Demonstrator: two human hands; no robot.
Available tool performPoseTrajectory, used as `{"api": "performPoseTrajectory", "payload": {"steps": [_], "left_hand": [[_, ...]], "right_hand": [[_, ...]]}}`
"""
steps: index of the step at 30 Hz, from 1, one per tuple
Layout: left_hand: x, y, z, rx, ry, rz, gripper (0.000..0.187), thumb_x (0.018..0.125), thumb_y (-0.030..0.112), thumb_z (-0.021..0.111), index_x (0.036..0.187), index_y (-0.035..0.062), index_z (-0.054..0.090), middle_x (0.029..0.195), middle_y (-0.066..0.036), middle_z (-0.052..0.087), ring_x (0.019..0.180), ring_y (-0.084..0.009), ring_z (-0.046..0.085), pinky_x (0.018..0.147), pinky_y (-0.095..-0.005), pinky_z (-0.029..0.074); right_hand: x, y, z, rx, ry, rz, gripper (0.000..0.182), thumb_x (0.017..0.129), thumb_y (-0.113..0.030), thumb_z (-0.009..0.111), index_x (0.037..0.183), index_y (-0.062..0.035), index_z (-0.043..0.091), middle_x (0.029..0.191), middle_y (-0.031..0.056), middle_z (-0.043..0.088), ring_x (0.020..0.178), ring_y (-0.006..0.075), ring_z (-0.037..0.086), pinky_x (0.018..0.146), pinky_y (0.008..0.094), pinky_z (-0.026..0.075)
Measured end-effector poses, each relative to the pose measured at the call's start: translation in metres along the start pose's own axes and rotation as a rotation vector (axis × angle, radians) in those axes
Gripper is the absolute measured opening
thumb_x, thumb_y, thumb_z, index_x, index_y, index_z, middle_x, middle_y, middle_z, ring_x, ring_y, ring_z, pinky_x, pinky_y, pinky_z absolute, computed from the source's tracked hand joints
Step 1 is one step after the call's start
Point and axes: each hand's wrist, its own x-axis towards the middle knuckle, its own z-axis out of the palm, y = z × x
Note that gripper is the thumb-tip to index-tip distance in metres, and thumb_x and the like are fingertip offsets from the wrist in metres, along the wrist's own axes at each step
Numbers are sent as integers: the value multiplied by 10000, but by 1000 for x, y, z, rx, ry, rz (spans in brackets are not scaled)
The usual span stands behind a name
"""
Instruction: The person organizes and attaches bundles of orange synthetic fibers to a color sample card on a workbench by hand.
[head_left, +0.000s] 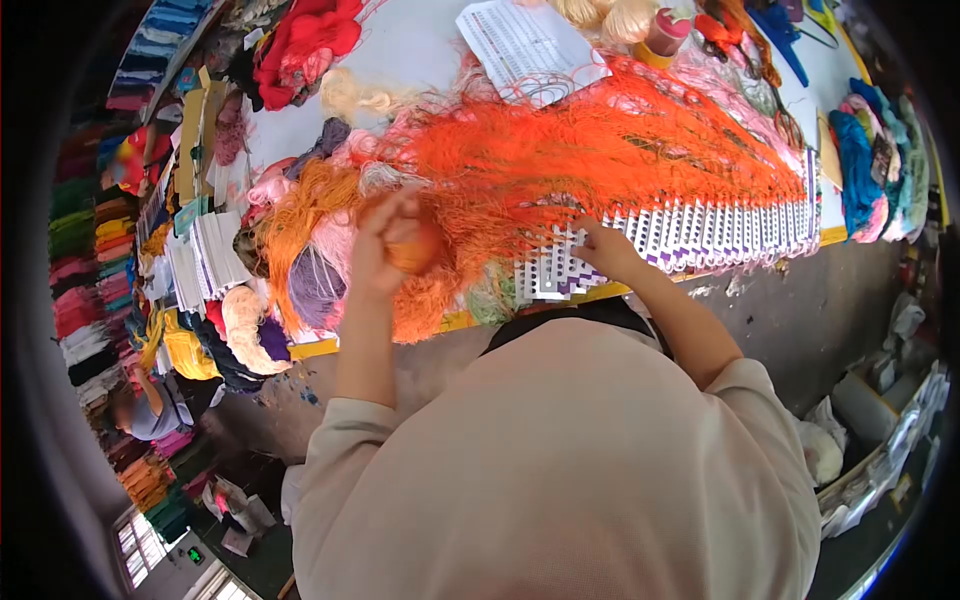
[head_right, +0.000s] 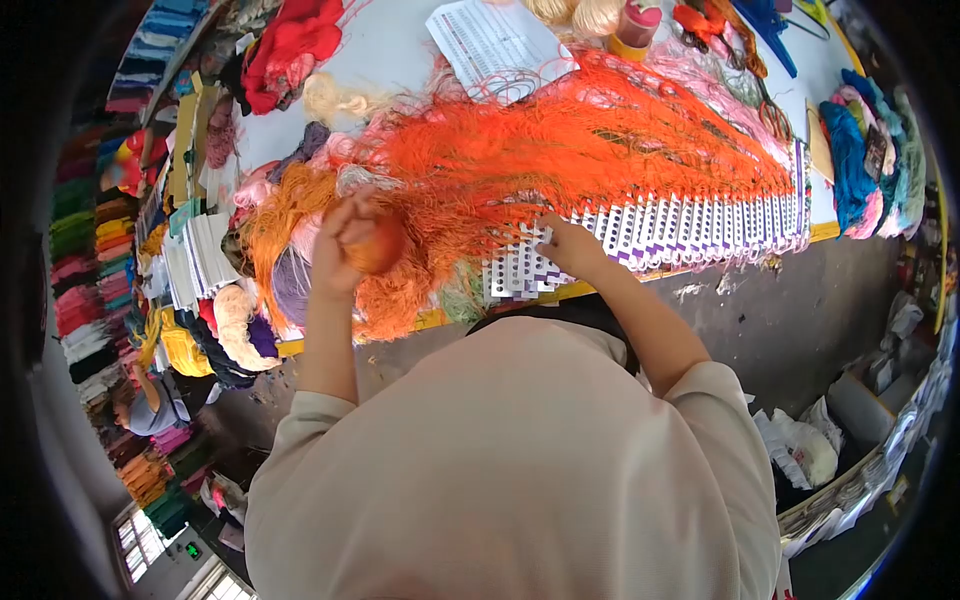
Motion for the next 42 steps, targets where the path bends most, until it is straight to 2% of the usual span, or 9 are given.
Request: {"api": "performPoseTrajectory", "payload": {"steps": [1,3,5,8,15,20,28,39,42], "left_hand": [[-1,-20,20,54,-118,-19,264,904,144,604,1114,-16,603,1059,-122,663,893,-182,647,651,-245,485],[-7,-55,67,488,160,128,326,909,196,610,1154,-19,615,1142,-106,655,978,-192,635,758,-260,469],[-12,-66,103,754,-37,254,374,927,263,587,1169,-19,623,1233,-120,617,1158,-215,565,957,-320,413],[-7,-84,128,482,-208,257,473,964,313,524,1293,-27,532,1356,-135,516,1269,-196,453,1101,-367,301],[-8,-102,145,271,-274,68,459,1019,281,420,1317,-62,479,1309,-121,533,1208,-192,502,1034,-342,385],[-12,-101,144,257,-297,79,449,1027,280,399,1309,-57,486,1310,-122,531,1199,-188,507,1027,-338,392],[-14,-111,149,282,-284,55,446,1031,289,390,1287,-57,505,1301,-132,536,1189,-187,512,1019,-327,400],[-19,-117,150,347,-167,104,269,959,139,552,1143,-50,606,1204,-123,603,1126,-195,561,970,-329,444],[-17,-122,150,310,-118,86,246,957,133,555,1110,-48,623,1176,-121,621,1104,-199,575,952,-332,457]], "right_hand": [[-5,-14,-5,71,67,-48,296,863,-257,656,1080,-97,534,758,95,652,711,261,639,643,387,476],[-12,-44,-14,224,153,-73,217,867,-234,662,987,-79,568,708,72,612,636,191,589,604,333,454],[-26,-87,-27,501,218,-147,142,898,-164,647,909,-48,567,696,1,580,612,88,507,581,258,417],[-51,-140,-45,726,198,-284,70,926,-91,613,929,-38,566,796,-46,543,715,40,486,635,212,395],[-72,-172,-45,710,374,-439,56,900,-77,641,931,-34,622,824,-24,539,679,55,464,605,206,384],[-92,-189,-59,1184,216,-200,36,914,-81,621,923,-46,621,815,-38,576,639,24,437,582,179,359],[-88,-173,-44,880,282,-323,51,895,-74,650,929,-46,624,843,-34,585,656,20,448,588,176,377],[-103,-172,-49,1192,241,-262,35,917,-89,610,934,-59,618,1007,-22,609,622,26,454,542,202,404],[-105,-172,-53,1276,201,-251,61,928,-133,596,926,-72,598,778,-35,546,561,43,393,534,210,366]]}}
